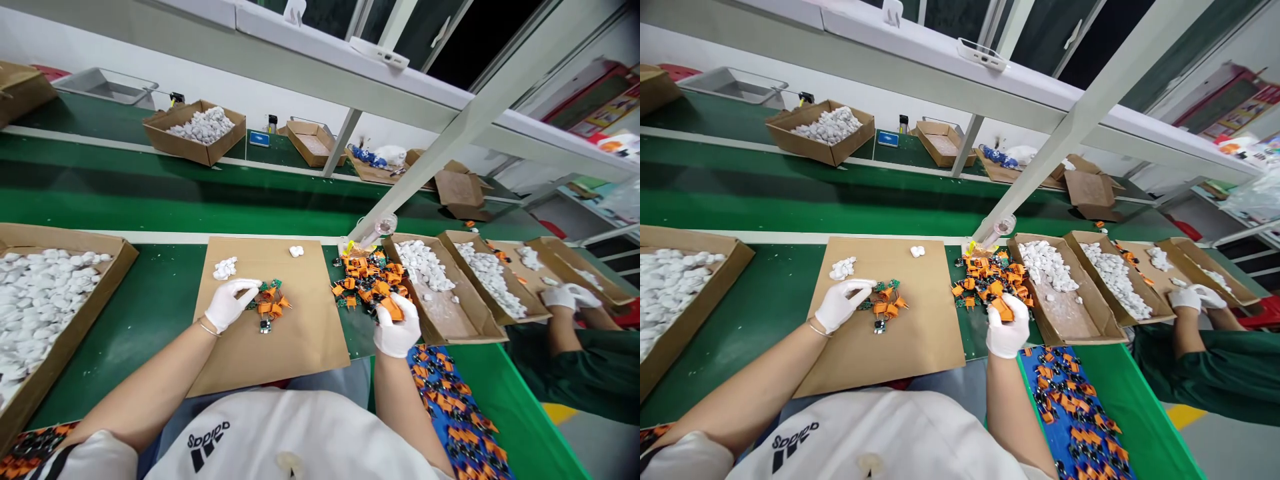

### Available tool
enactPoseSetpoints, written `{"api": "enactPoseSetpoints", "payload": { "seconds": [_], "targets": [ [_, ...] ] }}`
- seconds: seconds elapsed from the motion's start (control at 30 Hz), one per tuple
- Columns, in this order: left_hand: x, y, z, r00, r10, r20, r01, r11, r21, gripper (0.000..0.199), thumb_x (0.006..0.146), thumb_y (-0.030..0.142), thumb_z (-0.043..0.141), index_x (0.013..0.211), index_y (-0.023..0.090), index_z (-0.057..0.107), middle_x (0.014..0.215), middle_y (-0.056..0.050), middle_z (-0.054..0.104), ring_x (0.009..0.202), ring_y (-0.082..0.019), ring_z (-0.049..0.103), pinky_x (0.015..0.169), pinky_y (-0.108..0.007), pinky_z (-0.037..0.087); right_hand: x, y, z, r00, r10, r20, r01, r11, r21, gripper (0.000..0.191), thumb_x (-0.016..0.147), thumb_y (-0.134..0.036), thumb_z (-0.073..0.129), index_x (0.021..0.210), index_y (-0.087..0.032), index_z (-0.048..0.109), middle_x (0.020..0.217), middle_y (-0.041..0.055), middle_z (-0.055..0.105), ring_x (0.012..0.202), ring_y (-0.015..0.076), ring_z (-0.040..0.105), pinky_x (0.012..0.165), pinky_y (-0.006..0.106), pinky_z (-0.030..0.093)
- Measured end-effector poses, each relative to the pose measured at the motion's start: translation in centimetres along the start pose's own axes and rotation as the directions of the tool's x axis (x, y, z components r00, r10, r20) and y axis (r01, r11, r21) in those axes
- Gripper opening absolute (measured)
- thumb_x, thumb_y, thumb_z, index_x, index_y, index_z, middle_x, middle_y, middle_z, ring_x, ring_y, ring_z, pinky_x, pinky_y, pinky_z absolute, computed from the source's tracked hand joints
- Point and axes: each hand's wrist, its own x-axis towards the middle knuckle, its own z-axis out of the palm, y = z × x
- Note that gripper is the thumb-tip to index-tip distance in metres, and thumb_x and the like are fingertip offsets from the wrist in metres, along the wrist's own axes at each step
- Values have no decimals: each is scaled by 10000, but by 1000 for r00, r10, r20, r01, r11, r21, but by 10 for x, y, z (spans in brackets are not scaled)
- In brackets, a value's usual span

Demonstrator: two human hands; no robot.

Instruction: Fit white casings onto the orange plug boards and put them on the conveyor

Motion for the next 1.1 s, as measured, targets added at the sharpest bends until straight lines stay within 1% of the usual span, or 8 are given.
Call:
{"api": "enactPoseSetpoints", "payload": {
  "seconds": [0.13,0.23,0.43,0.53,0.63,0.83,0.97,1.1],
  "targets": [
    [0,-1,-7,1000,19,-7,-19,1000,9,742,1002,720,417,1410,135,618,1538,-196,625,1404,-343,628,1226,-528,502,-27,-35,37,957,-172,234,137,978,156,262,778,-336,722,1012,-218,732,1060,119,762,1030,299,760,986,504,626],
    [-1,-1,-10,997,37,72,-39,999,35,894,1008,782,275,1536,95,493,1649,-215,497,1515,-343,517,1271,-484,445,-55,-62,69,875,-272,401,177,950,257,229,775,-267,738,994,-215,775,1292,156,723,1050,264,767,1004,448,626],
    [-4,12,-6,952,72,298,-118,983,138,909,902,834,481,1456,128,626,1565,-203,599,1482,-411,539,1300,-499,389,-73,-92,95,530,-188,827,84,982,170,668,804,-265,768,1444,-141,623,1598,269,527,1436,444,555,1198,656,444],
    [-6,19,-6,927,89,363,-157,974,162,723,918,720,540,1386,190,690,1498,-162,669,1400,-393,618,1257,-491,442,-68,-89,87,443,-214,870,135,976,171,978,690,-317,879,1576,-161,493,1628,251,517,1495,481,482,1254,693,347],
    [-6,19,-6,927,76,366,-152,971,182,613,948,611,533,1362,192,702,1480,-156,684,1389,-387,628,1240,-504,459,-65,-80,76,482,-213,850,133,977,170,982,658,-333,908,1556,-200,533,1620,224,531,1449,468,529,1226,668,398],
    [-2,12,-3,946,31,324,-97,977,190,555,953,606,501,1236,203,759,1365,-134,761,1298,-373,695,1186,-490,520,-73,-64,65,590,-138,795,66,990,123,278,892,-263,692,1153,-263,787,1050,77,783,751,206,722,795,393,638],
    [-1,10,-3,965,1,261,-50,982,183,601,952,665,497,1176,182,776,1330,-146,775,1285,-370,703,1194,-488,519,-72,-55,60,637,-143,757,86,990,115,228,918,-240,659,1085,-279,809,1124,64,809,987,230,751,951,379,615],
    [-2,9,-3,976,-36,213,5,989,146,698,957,739,440,1219,172,751,1303,-158,783,1182,-343,752,1102,-484,593,-51,-33,50,809,35,586,40,993,-114,360,932,-281,651,1253,-150,748,1415,213,678,1345,348,584,1201,543,427]
  ]
}}
